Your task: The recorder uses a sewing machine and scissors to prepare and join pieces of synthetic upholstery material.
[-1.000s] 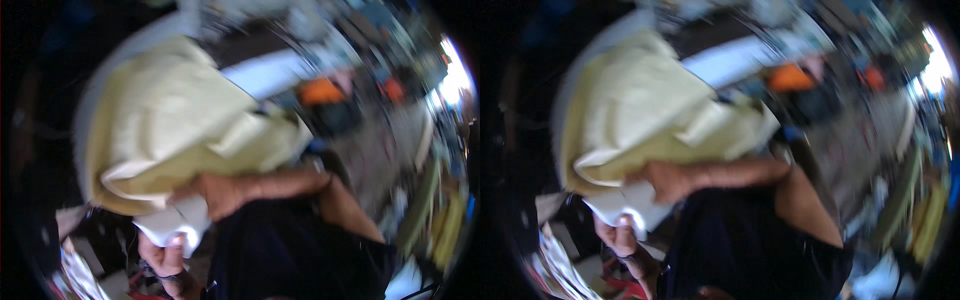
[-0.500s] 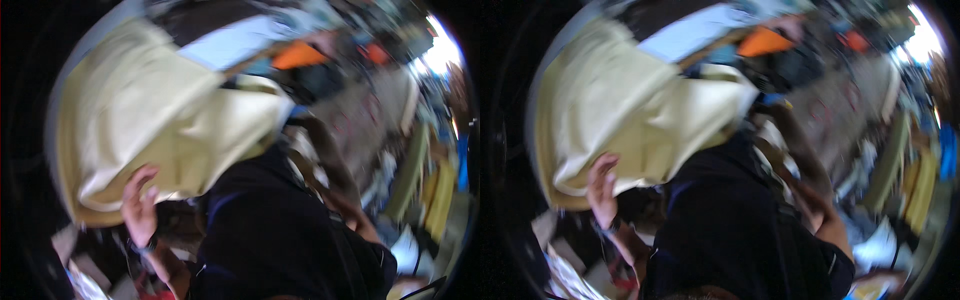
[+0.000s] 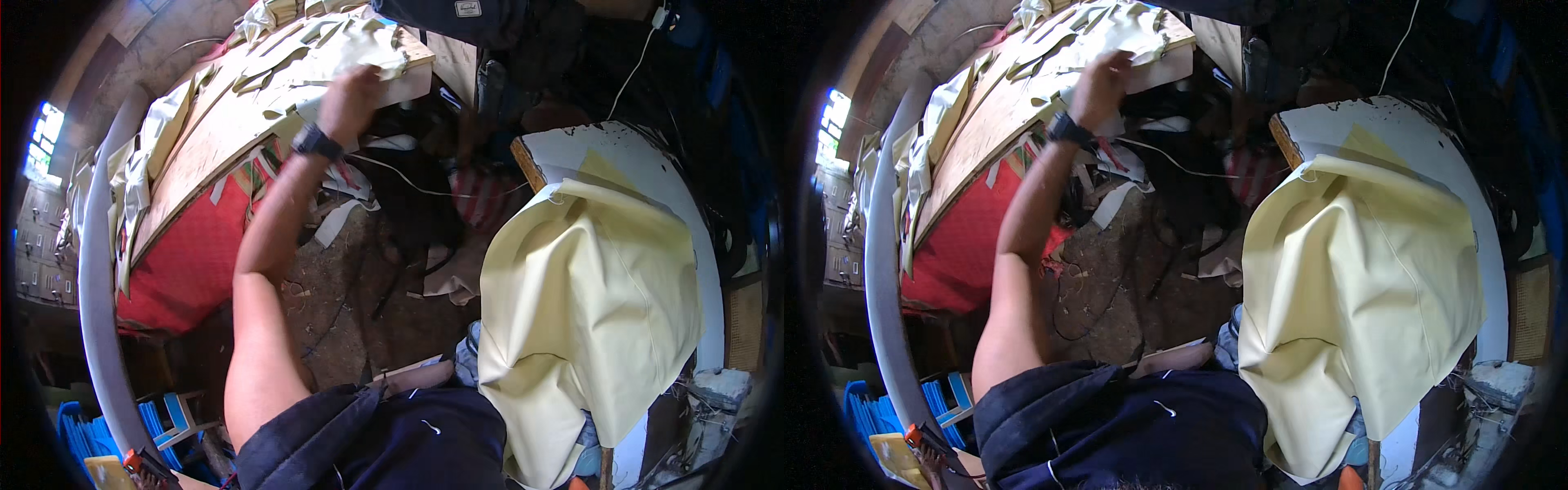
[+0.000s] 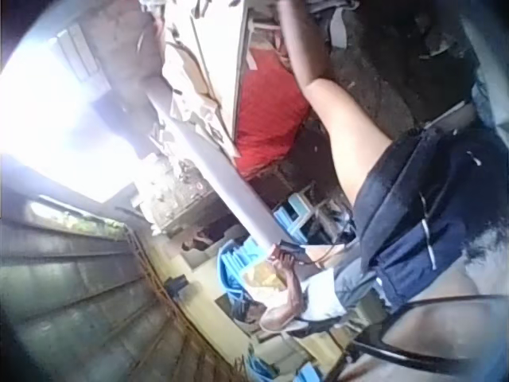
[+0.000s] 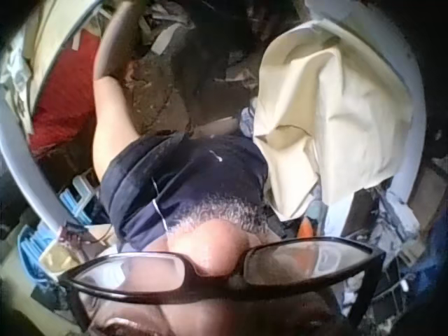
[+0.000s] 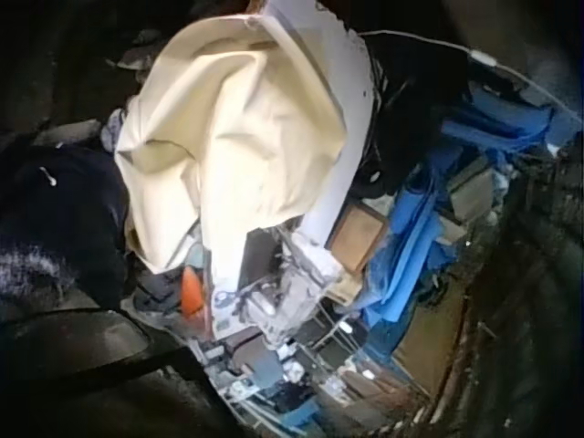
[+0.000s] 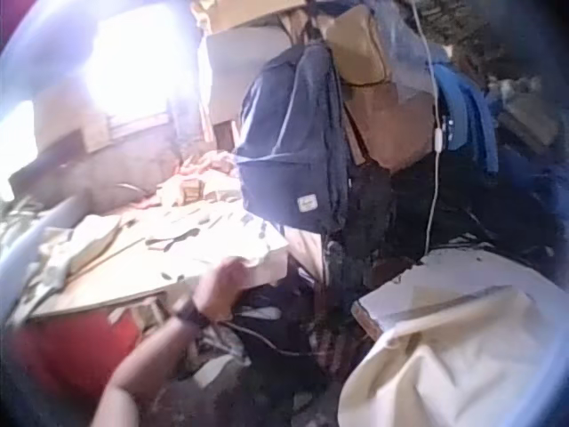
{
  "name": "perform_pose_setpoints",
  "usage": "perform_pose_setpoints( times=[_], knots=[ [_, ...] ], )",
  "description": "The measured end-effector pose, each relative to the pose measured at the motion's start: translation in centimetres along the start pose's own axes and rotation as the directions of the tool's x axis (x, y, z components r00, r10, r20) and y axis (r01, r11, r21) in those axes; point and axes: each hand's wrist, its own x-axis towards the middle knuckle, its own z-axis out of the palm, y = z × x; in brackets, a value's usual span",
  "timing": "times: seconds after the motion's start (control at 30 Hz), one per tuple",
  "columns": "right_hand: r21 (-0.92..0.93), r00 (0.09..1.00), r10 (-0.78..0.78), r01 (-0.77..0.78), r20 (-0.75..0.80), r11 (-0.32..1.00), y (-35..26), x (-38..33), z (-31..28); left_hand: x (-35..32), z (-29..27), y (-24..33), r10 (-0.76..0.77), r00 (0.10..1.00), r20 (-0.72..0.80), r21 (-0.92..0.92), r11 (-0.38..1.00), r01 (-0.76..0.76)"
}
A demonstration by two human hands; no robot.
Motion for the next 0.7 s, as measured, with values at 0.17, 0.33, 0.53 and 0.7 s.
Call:
perform_pose_setpoints(
  times=[0.17, 0.33, 0.53, 0.7],
  knots=[
    [-0.009, 0.993, 0.117, -0.117, 0.003, 0.993, -1.6, -4.1, -1.0, 4.1, -0.8, -12.4, -0.332, 0.939, 0.087, 0.558, 0.797, 0.230],
    [0.001, 0.981, 0.193, -0.193, 0.002, 0.981, -4.0, -6.1, -0.5, 5.6, -6.6, -27.3, -0.658, 0.753, 0.006, 0.599, 0.605, 0.524],
    [-0.022, 0.945, 0.327, -0.327, 0.001, 0.945, -7.8, -6.6, -0.7, 3.3, -4.2, -31.1, -0.851, 0.517, -0.094, 0.576, 0.377, 0.725],
    [-0.049, 0.887, 0.463, -0.462, 0.006, 0.886, -11.0, -7.7, -2.0, 5.8, -2.2, -19.8, -0.846, 0.529, -0.066, 0.667, 0.357, 0.654]
  ],
)
